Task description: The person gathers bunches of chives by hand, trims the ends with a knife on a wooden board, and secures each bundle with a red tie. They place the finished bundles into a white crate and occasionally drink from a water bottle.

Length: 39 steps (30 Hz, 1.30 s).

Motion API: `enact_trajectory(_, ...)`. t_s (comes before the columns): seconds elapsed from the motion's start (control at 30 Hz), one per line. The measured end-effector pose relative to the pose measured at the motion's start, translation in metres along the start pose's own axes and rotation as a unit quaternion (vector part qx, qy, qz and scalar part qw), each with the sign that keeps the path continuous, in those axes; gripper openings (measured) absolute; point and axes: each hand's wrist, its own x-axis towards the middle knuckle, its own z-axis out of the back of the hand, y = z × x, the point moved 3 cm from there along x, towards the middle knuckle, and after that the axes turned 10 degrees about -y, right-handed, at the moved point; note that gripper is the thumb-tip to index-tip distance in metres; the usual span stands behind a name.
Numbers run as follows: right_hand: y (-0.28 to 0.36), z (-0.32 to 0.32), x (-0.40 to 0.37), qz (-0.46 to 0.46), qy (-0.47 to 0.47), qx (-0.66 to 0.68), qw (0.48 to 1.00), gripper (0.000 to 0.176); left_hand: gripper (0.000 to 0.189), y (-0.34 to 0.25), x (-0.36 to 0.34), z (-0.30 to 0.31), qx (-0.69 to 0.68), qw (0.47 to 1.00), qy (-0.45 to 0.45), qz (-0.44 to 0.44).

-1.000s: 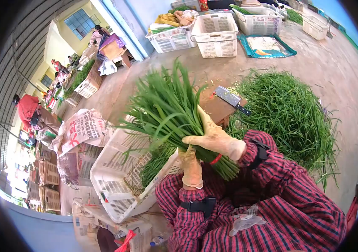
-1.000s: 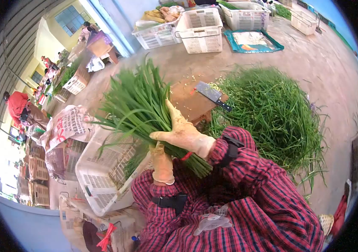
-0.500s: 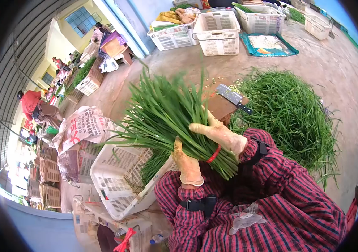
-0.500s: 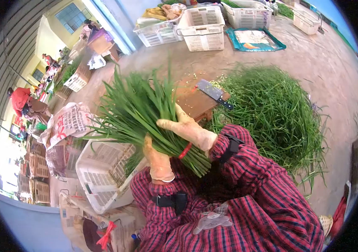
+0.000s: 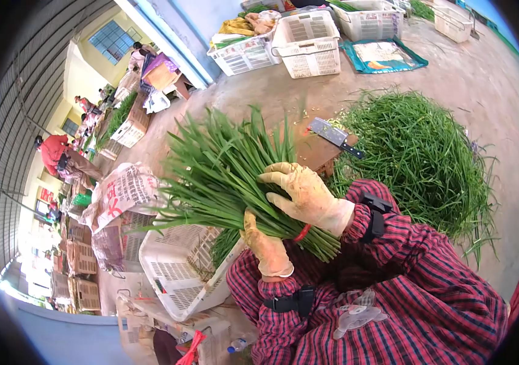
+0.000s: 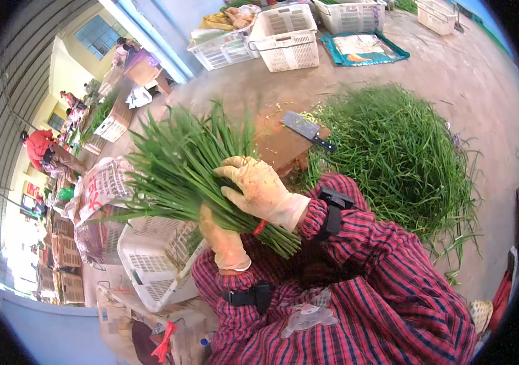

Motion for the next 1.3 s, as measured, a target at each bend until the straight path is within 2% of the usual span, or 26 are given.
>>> enact_trajectory(0.1, -0.007, 0.0, -0.001, -0.033, 0.0, -0.026, 0.999, 0.039, 0.04, 0.0, 0.002, 0.004, 0.026, 0.999, 0.003, 0.023)
enact_trajectory(0.17, -0.01, -0.001, -0.004, -0.07, 0.031, -0.028, 0.997, 0.04, 0.042, 0.002, 0.004, 0.003, 0.002, 0.998, 0.005, 0.056)
enact_trajectory(0.23, -0.015, -0.003, -0.008, -0.074, 0.03, -0.024, 0.996, 0.041, 0.039, 0.008, 0.009, 0.013, 0.031, 0.999, 0.016, 0.033)
enact_trajectory(0.27, -0.016, -0.004, -0.008, -0.074, 0.031, -0.021, 0.997, 0.041, 0.034, 0.006, 0.009, 0.015, 0.112, 0.993, 0.033, -0.022)
enact_trajectory(0.33, -0.016, -0.004, -0.01, -0.084, 0.037, -0.02, 0.996, 0.041, 0.031, 0.008, 0.012, 0.018, 0.195, 0.977, 0.049, -0.076)
enact_trajectory(0.4, -0.018, -0.005, -0.011, -0.093, 0.044, -0.02, 0.994, 0.041, 0.031, 0.005, 0.012, 0.015, 0.318, 0.923, 0.077, -0.2)
enact_trajectory(0.43, -0.02, -0.006, -0.012, -0.087, 0.048, -0.02, 0.995, 0.044, 0.031, 0.006, 0.012, 0.017, 0.321, 0.923, 0.077, -0.198)
enact_trajectory(0.5, -0.024, -0.009, -0.017, -0.084, 0.049, -0.022, 0.995, 0.046, 0.031, 0.002, 0.008, 0.011, 0.401, 0.873, 0.088, -0.264)
enact_trajectory(0.6, -0.03, -0.015, -0.025, -0.104, 0.0, -0.025, 0.994, 0.057, 0.03, 0.007, 0.011, 0.015, 0.39, 0.893, 0.062, -0.217)
enact_trajectory(0.63, -0.031, -0.015, -0.026, -0.083, -0.013, 0.0, 0.996, 0.061, 0.03, 0.007, 0.013, 0.015, 0.39, 0.892, 0.063, -0.217)
enact_trajectory(0.7, -0.024, -0.009, -0.025, -0.061, -0.025, 0.028, 0.997, 0.065, 0.031, 0.0, 0.012, 0.009, 0.472, 0.803, 0.127, -0.341)
enact_trajectory(0.73, -0.014, 0.0, -0.024, -0.035, -0.033, -0.013, 0.999, 0.067, 0.031, -0.003, 0.012, 0.01, 0.473, 0.803, 0.122, -0.342)
enact_trajectory(0.77, -0.005, 0.008, -0.023, -0.008, -0.04, -0.052, 0.998, 0.068, 0.032, -0.008, 0.011, 0.006, 0.434, 0.845, 0.118, -0.291)
enact_trajectory(0.8, -0.007, 0.011, -0.025, -0.015, -0.002, -0.058, 0.998, 0.076, 0.034, -0.011, 0.013, 0.003, 0.39, 0.882, 0.114, -0.239)
enact_trajectory(0.83, -0.006, 0.009, -0.028, -0.01, 0.002, -0.056, 0.998, 0.076, 0.034, -0.013, 0.018, 0.003, 0.388, 0.883, 0.109, -0.241)
enact_trajectory(0.87, -0.008, 0.004, -0.036, -0.044, 0.039, -0.047, 0.997, 0.083, 0.033, -0.01, 0.028, 0.008, 0.279, 0.945, 0.092, -0.143)
enact_trajectory(0.9, -0.012, -0.002, -0.044, -0.081, 0.074, -0.039, 0.993, 0.09, 0.032, -0.011, 0.027, -0.001, 0.164, 0.983, 0.076, -0.041)
enact_trajectory(0.93, -0.018, -0.011, -0.049, -0.121, 0.112, -0.002, 0.986, 0.103, 0.038, -0.011, 0.019, -0.009, -0.028, 0.994, 0.023, 0.106)
enact_trajectory(0.97, -0.021, -0.014, -0.047, -0.121, 0.11, -0.004, 0.986, 0.103, 0.038, -0.009, 0.02, -0.009, -0.028, 0.993, 0.025, 0.107)
enact_trajectory(1.03, -0.035, -0.011, -0.039, -0.166, 0.036, 0.107, 0.98, 0.108, 0.051, -0.004, 0.025, -0.009, 0.129, 0.985, 0.099, -0.06)
enact_trajectory(1.07, -0.056, -0.019, -0.045, -0.231, 0.049, 0.168, 0.957, 0.109, 0.051, -0.007, 0.021, -0.002, 0.162, 0.98, 0.098, -0.058)
enact_trajectory(1.1, -0.059, -0.014, -0.046, -0.23, 0.044, 0.164, 0.958, 0.109, 0.051, -0.014, 0.013, -0.002, 0.195, 0.974, 0.098, -0.056)
enact_trajectory(1.17, -0.069, -0.011, -0.054, -0.415, 0.072, 0.358, 0.833, 0.111, 0.048, -0.031, -0.014, -0.003, 0.27, 0.951, 0.104, -0.107)
enact_trajectory(1.2, -0.07, -0.011, -0.053, -0.396, 0.051, 0.392, 0.829, 0.103, 0.037, -0.036, -0.017, 0.014, 0.312, 0.932, 0.153, -0.104)
enact_trajectory(1.23, -0.072, -0.008, -0.054, -0.394, 0.049, 0.392, 0.83, 0.103, 0.037, -0.034, -0.013, 0.03, 0.312, 0.931, 0.156, -0.105)
enact_trajectory(1.3, -0.054, -0.003, -0.051, -0.364, 0.076, 0.55, 0.748, 0.096, 0.035, -0.032, -0.018, 0.035, 0.371, 0.909, 0.186, 0.041)
